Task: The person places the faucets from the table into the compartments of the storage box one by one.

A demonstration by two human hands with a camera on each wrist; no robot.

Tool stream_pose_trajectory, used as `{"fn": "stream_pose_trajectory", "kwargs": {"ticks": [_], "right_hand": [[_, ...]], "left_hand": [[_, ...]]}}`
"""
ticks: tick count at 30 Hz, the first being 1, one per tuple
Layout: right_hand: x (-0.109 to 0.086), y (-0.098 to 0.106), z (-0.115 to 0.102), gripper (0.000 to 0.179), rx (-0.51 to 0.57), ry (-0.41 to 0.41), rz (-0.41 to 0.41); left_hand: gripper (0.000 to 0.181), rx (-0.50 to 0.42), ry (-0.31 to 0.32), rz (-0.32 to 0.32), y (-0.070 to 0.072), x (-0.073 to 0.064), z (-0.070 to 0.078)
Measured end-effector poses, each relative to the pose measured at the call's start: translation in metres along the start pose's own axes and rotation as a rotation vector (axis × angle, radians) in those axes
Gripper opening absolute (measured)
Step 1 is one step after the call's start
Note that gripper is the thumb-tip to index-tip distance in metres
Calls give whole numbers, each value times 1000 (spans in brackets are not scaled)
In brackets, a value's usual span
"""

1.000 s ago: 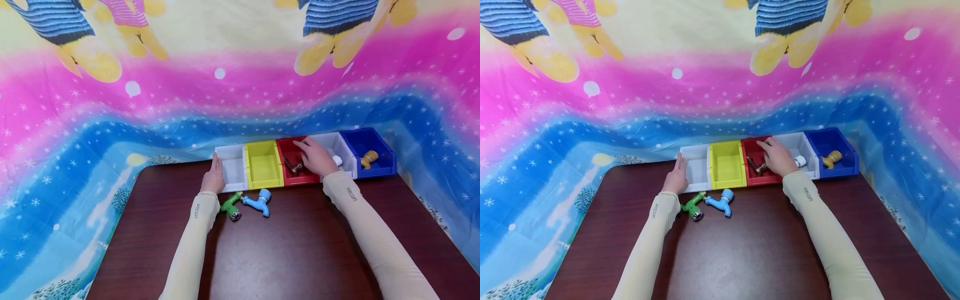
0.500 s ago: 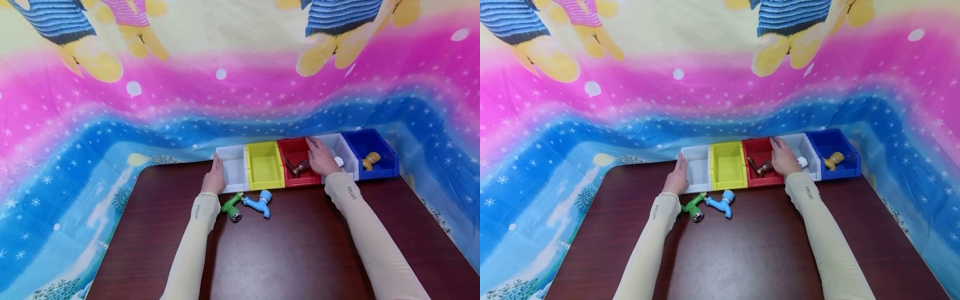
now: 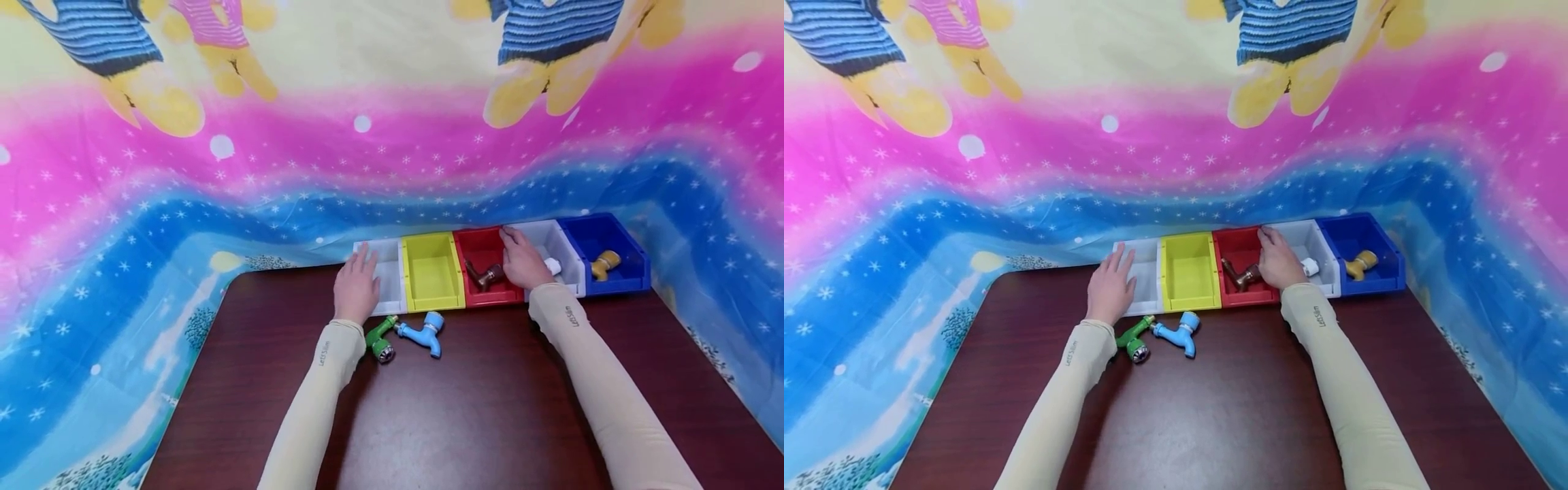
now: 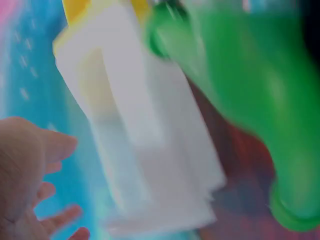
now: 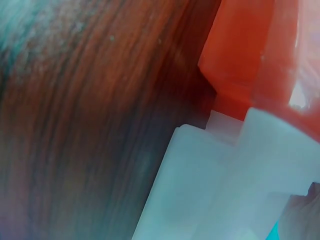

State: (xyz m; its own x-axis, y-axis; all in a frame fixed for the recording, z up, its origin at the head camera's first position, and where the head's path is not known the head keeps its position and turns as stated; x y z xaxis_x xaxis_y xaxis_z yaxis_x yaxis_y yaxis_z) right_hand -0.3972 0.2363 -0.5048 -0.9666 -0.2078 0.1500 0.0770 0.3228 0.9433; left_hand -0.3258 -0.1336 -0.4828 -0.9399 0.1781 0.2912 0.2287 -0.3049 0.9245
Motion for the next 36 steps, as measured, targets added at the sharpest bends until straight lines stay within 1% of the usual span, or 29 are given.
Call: {"fn": "stream_pose_trajectory", "kwargs": {"ticks": [2,4,5,7,10,13,14,16,18,20,24,26,29,33,36], "right_hand": [[-1,0,0,58,2,-4,-2],[-1,0,0,58,2,-8,-2],[0,0,0,58,1,-9,-3],[1,0,0,58,-4,-9,-3],[2,0,1,58,-6,-12,-3],[2,2,1,59,-3,-17,-4],[2,2,1,59,-1,-18,-4],[2,2,1,59,1,-20,-4],[2,2,1,59,4,-13,-2],[3,2,1,59,7,-8,1],[4,0,3,58,10,-1,6],[5,-1,3,58,7,-1,5],[5,-2,4,58,8,4,4],[4,-3,3,59,16,-1,1],[2,-3,2,59,16,-10,-5]], "left_hand": [[60,0,-85,37,4,-5,18],[57,-2,-161,31,6,-14,35],[56,-2,-194,13,6,-19,44],[54,-16,-246,-41,5,-29,58],[52,-15,-311,-149,0,-44,75],[48,-20,-354,-253,-7,-56,85],[46,-12,-366,-275,-11,-59,86],[41,-16,-376,-305,-16,-63,89],[36,-21,-374,-308,-21,-66,90],[33,-21,-360,-290,-25,-67,91],[29,-2,-332,-241,-29,-70,94],[28,21,-330,-213,-30,-71,95],[26,62,-333,-187,-31,-73,98],[25,117,-331,-183,-34,-75,100],[24,131,-321,-194,-36,-76,100]]}}
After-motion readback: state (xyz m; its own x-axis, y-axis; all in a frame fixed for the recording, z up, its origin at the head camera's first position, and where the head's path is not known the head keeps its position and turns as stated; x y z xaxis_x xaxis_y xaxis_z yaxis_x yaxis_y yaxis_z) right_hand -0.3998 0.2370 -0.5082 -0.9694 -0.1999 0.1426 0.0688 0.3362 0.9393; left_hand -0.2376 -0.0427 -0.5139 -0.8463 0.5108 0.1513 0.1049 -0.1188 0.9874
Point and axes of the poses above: each hand's wrist, its own x-axis towards the middle knuckle, its own y-axis out of the back of the hand, z = x × y, the point moved 2 cm from there along x, towards the middle knuckle, and after that the axes turned 8 degrees about -x, right-handed, at the moved point
